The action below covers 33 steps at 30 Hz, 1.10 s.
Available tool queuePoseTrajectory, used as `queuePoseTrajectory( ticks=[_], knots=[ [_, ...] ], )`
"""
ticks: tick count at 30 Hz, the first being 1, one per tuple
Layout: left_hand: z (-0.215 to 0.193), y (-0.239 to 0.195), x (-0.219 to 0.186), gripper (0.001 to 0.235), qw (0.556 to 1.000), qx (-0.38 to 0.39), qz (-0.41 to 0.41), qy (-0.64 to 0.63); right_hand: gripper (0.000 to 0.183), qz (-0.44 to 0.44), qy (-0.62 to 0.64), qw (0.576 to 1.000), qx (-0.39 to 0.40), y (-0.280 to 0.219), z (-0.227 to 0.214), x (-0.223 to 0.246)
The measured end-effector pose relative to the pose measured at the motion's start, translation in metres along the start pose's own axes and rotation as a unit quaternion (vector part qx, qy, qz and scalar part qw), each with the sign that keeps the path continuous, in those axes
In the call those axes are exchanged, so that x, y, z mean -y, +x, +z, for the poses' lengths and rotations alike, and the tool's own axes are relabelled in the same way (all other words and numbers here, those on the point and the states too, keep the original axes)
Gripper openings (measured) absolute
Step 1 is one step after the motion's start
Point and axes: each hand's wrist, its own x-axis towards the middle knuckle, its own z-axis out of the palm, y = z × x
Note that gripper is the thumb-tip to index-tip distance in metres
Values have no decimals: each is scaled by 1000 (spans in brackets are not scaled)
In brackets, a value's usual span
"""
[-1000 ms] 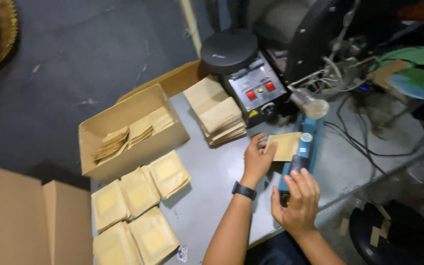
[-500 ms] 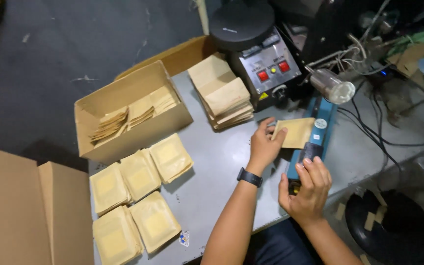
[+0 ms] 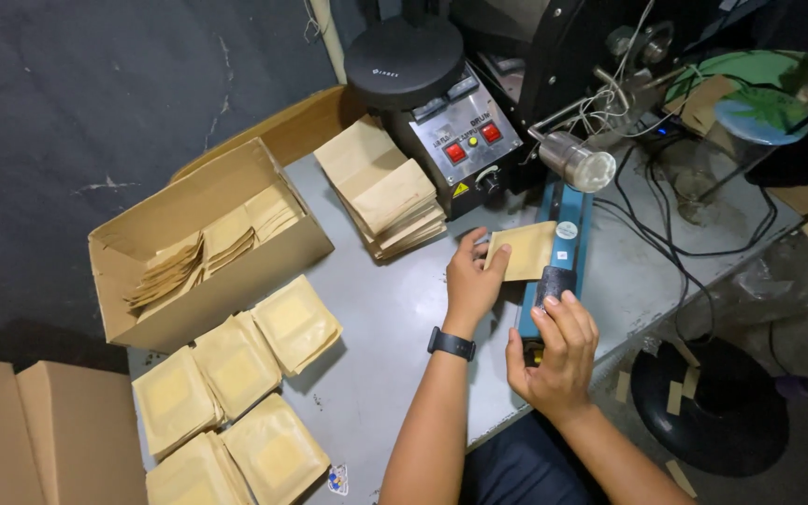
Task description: The person is sealing small paper coffee pouches using a manual heat sealer and then organizing the sealed pouches into cardboard boxes.
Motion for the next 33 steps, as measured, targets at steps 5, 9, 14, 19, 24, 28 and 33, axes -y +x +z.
queuePoseTrajectory(
  ticks=[5,9,14,19,24,28,33],
  knots=[
    [-2,-4,-7,59,1000,4,-12,-4,46,8,3,1000,2,1,-1,2],
    [-2,-5,-10,59,1000,8,-21,-10,47,8,6,1000,1,0,-1,1],
    [-4,-10,-17,59,999,18,-17,-25,48,11,-1,1000,4,-2,0,0],
    [-2,-9,-16,58,1000,14,-14,-10,49,19,2,1000,7,-5,0,-1],
    [0,-4,-8,58,1000,9,-12,0,50,23,3,1000,8,-5,1,-1],
    [1,-4,-5,59,1000,2,-9,1,51,22,2,1000,7,-6,1,-1],
    [1,-6,-8,60,1000,5,-9,13,50,21,1,1000,4,-6,1,-2]
  ],
)
